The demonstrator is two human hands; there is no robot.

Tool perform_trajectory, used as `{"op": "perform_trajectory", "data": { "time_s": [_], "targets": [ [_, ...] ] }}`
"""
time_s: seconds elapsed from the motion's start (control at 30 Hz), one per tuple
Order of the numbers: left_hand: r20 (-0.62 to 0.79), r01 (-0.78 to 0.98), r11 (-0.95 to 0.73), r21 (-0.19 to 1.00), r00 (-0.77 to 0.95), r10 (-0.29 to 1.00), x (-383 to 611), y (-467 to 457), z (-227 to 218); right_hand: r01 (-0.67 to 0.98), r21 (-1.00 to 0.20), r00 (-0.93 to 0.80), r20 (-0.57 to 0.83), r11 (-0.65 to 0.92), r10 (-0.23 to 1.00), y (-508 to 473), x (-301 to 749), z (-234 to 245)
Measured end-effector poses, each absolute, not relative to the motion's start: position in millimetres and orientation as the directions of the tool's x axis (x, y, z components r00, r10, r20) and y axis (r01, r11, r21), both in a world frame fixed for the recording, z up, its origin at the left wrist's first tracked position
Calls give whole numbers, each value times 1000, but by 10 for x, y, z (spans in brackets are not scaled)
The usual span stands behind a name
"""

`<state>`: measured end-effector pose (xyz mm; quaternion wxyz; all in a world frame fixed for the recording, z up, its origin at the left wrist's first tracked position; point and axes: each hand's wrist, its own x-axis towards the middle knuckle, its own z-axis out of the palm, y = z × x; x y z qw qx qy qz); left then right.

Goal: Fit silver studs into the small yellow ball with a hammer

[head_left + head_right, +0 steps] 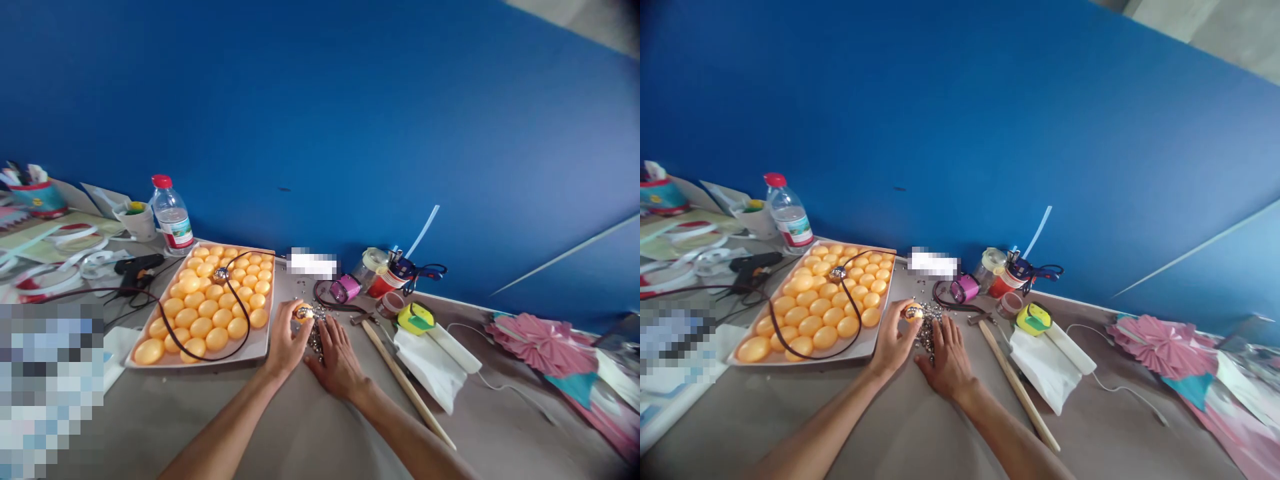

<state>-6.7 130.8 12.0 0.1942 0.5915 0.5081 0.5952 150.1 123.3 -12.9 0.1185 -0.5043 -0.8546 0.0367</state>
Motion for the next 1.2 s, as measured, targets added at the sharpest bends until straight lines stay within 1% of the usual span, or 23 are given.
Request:
{"op": "perform_trajectory", "data": {
  "time_s": [0.07, 0.23, 0.3, 0.37, 0.47, 0.53, 0.6, 0.67, 0.73, 0.8, 0.87, 0.97, 1.1, 1.2],
  "targets": [
    [508, 369, -410, 834, -228, 830, -64, 1309, 117, 848, -194, -454, 212, 493, 865, 1366, 1328, -117],
    [507, 366, -409, 836, -228, 831, -57, 1308, 132, 862, -164, -423, 286, 479, 860, 1660, 1062, -148],
    [506, 369, -407, 836, -230, 831, -64, 1314, 129, 860, -179, -402, 341, 478, 850, 1763, 1035, -133],
    [501, 377, -399, 836, -230, 834, -74, 1324, 118, 852, -219, -365, 403, 476, 839, 1853, 1058, -84],
    [487, 376, -387, 842, -221, 845, -78, 1337, 100, 816, -325, -294, 480, 479, 827, 1945, 1177, 40],
    [467, 372, -373, 850, -204, 860, -70, 1340, 93, 783, -383, -285, 479, 490, 830, 1965, 1278, 127],
    [452, 375, -364, 852, -180, 874, -57, 1337, 93, 773, -400, -313, 434, 492, 845, 1945, 1358, 188],
    [453, 386, -370, 845, -152, 878, -46, 1331, 97, 790, -374, -352, 372, 485, 859, 1894, 1392, 204],
    [463, 398, -381, 835, -132, 877, -42, 1326, 103, 818, -323, -384, 311, 476, 870, 1833, 1379, 173],
    [462, 411, -382, 828, -115, 879, -43, 1325, 107, 840, -288, -386, 279, 460, 879, 1787, 1345, 112],
    [445, 424, -369, 827, -93, 891, -42, 1326, 109, 846, -297, -361, 292, 443, 886, 1776, 1321, 42],
    [412, 446, -350, 824, -46, 910, -31, 1323, 108, 816, -365, -329, 344, 448, 879, 1820, 1344, -45],
    [420, 474, -375, 796, 13, 907, -10, 1307, 106, 756, -457, -296, 400, 469, 867, 1895, 1449, -92],
    [430, 498, -384, 778, 24, 903, -5, 1302, 102, 734, -489, -281, 413, 471, 866, 1904, 1512, -77]
  ]
}}
